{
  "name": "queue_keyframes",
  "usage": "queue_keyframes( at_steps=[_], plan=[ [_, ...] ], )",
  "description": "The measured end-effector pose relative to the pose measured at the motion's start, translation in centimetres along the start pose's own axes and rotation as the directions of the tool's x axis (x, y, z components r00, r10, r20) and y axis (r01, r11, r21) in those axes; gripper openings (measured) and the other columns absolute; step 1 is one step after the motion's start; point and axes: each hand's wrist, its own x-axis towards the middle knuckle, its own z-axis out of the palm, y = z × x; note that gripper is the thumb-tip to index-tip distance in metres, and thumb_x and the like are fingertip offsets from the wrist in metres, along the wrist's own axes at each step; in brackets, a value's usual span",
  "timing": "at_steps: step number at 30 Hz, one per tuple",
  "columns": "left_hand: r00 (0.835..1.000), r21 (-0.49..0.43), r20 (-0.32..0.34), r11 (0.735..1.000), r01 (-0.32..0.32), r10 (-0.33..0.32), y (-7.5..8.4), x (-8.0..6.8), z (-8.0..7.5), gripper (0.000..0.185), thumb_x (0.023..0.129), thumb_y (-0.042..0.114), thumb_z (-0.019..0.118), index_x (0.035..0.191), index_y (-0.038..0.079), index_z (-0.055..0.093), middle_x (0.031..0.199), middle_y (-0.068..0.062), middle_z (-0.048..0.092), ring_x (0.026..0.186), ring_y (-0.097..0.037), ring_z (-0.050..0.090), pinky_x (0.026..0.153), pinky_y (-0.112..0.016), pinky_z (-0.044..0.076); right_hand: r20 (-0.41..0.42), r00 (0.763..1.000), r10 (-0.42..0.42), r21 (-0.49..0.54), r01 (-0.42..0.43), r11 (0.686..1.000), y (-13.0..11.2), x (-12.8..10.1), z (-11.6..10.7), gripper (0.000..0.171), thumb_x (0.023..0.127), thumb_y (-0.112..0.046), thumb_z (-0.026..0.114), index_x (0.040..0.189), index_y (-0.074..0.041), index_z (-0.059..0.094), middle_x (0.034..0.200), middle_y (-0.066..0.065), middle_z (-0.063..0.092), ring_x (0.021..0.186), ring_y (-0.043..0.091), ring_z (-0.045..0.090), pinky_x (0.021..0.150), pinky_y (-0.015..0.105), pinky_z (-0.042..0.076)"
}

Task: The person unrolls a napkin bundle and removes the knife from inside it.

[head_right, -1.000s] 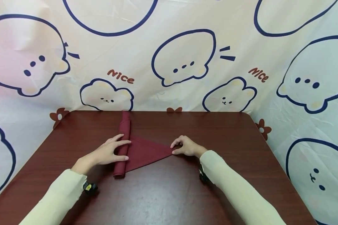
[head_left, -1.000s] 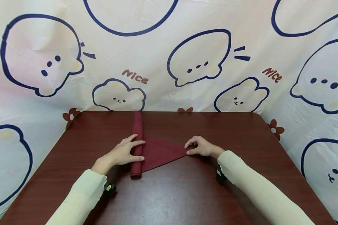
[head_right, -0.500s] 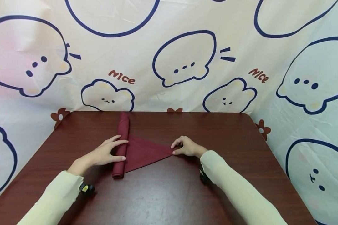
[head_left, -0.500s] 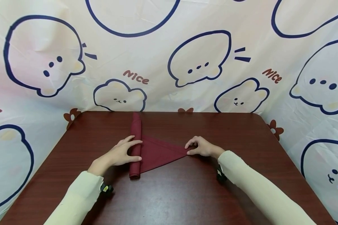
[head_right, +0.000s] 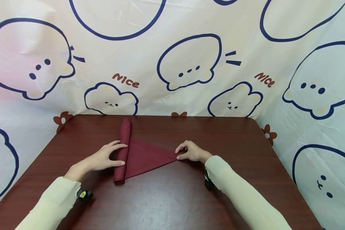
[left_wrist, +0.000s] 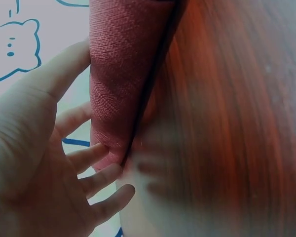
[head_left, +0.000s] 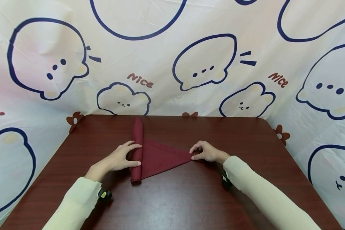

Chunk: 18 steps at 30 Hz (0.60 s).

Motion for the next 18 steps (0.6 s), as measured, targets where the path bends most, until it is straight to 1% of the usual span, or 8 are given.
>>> queue_keyframes(
  at_steps=[7, 13, 18],
  plan=[
    [1.000, -0.034, 0.008, 0.999, -0.007, 0.007, -0.7, -0.4, -0.3, 0.073, 0.088, 0.044, 0.076, 0.148, 0.013, 0.048, 0.158, -0.028, 0.033, 0.143, -0.055, 0.030, 0.109, -0.072, 0.033, -0.004, 1.000, 0.002, -0.003, -0.002, 1.000, 0.1, 0.0, 0.1, 0.014, 0.088, -0.012, 0.079, 0.101, -0.009, 0.076, 0.106, 0.009, 0.064, 0.096, 0.019, 0.047, 0.086, 0.032, 0.038],
    [1.000, -0.053, 0.014, 0.999, -0.013, 0.014, -1.6, -0.8, -0.6, 0.073, 0.088, 0.041, 0.076, 0.148, 0.011, 0.047, 0.156, -0.026, 0.039, 0.142, -0.052, 0.033, 0.110, -0.071, 0.032, -0.009, 1.000, -0.009, -0.010, 0.009, 1.000, 0.0, -0.1, 0.1, 0.014, 0.088, -0.011, 0.079, 0.101, -0.009, 0.077, 0.104, 0.009, 0.063, 0.094, 0.018, 0.046, 0.085, 0.032, 0.037],
    [1.000, -0.061, 0.019, 0.998, -0.006, 0.007, -2.1, -1.3, -0.9, 0.073, 0.089, 0.040, 0.075, 0.149, 0.011, 0.046, 0.154, -0.024, 0.043, 0.142, -0.050, 0.035, 0.110, -0.070, 0.033, -0.012, 1.000, -0.011, -0.001, 0.011, 1.000, 0.0, -0.1, 0.1, 0.014, 0.087, -0.011, 0.079, 0.100, -0.008, 0.076, 0.104, 0.009, 0.064, 0.094, 0.018, 0.046, 0.085, 0.031, 0.037]
  ],
)
